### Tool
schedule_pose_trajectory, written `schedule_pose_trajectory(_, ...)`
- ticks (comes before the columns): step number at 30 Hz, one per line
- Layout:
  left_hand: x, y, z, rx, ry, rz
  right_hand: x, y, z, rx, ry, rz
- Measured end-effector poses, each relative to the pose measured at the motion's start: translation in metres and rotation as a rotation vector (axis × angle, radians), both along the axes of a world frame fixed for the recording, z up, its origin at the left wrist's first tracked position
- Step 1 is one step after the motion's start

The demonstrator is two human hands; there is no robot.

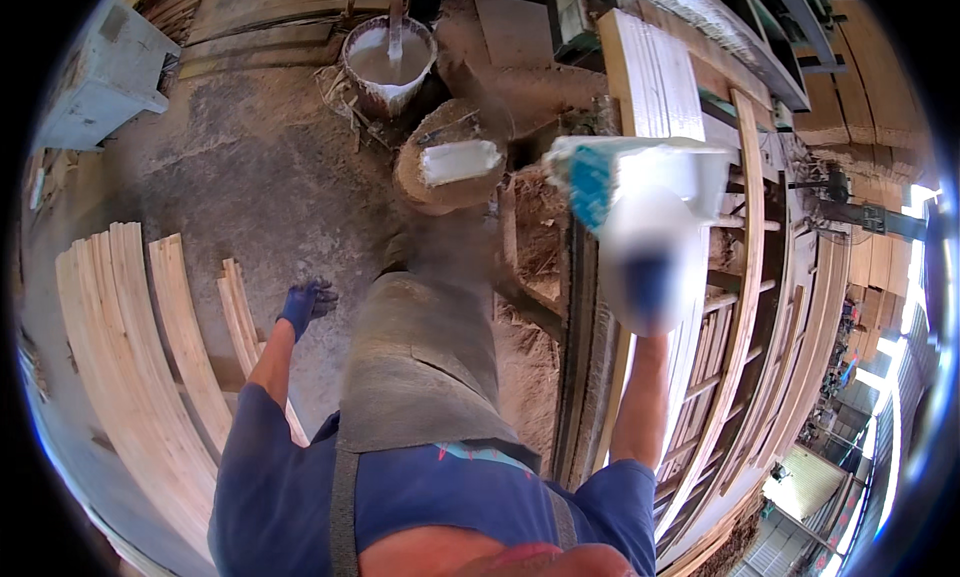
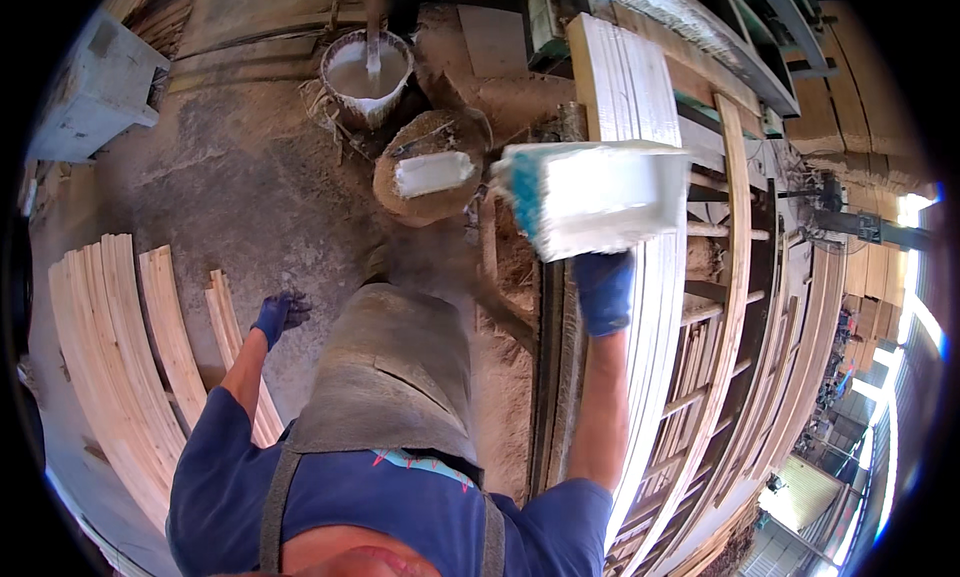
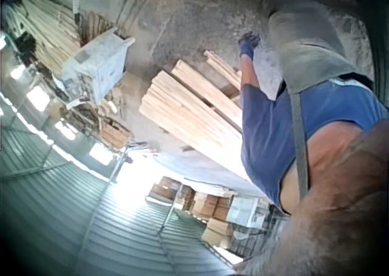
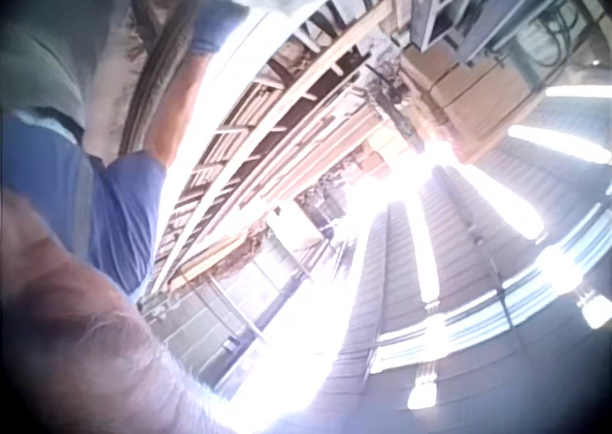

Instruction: The person applies a white substance to long wooden planks using a roller and places them onto a curved wooden frame. The person then uses a tape measure to check the dimensions of the assembled planks.

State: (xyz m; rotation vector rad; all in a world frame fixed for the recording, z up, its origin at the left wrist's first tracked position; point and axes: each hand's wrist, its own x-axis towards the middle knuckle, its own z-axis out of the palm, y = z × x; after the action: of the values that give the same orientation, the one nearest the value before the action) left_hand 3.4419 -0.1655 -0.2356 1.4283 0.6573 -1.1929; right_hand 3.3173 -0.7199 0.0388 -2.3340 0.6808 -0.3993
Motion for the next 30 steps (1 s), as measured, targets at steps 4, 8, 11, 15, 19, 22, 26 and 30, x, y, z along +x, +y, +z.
schedule_pose_trajectory(4, 0.007, 0.007, 0.0, -0.016, -0.01, 0.041, 0.051, 0.062, -0.088, 0.364, -0.098, 0.033)
schedule_pose_trajectory(8, -0.04, 0.054, -0.017, 0.063, 0.084, 0.02, 0.083, 0.083, -0.202, 0.649, -0.064, 0.04)
schedule_pose_trajectory(11, -0.086, 0.094, 0.003, 0.24, 0.166, 0.024, 0.116, 0.085, -0.241, 0.397, 0.301, 0.018)
schedule_pose_trajectory(15, -0.129, 0.129, 0.023, 0.424, 0.313, 0.142, 0.145, 0.085, -0.315, 0.68, -0.099, 0.025)
schedule_pose_trajectory(19, -0.121, 0.117, 0.032, 0.421, 0.331, 0.184, 0.163, 0.078, -0.334, 0.192, 0.239, 0.132)
schedule_pose_trajectory(22, -0.095, 0.095, 0.029, 0.332, 0.242, 0.157, 0.167, 0.099, -0.324, 0.106, 0.223, 0.184)
schedule_pose_trajectory(26, -0.056, 0.085, 0.015, 0.218, 0.178, 0.031, 0.157, 0.084, -0.357, 0.187, 0.454, 0.196)
schedule_pose_trajectory(30, -0.039, 0.065, 0.0, 0.113, 0.282, 0.136, 0.142, 0.078, -0.282, 0.016, 0.565, 0.105)
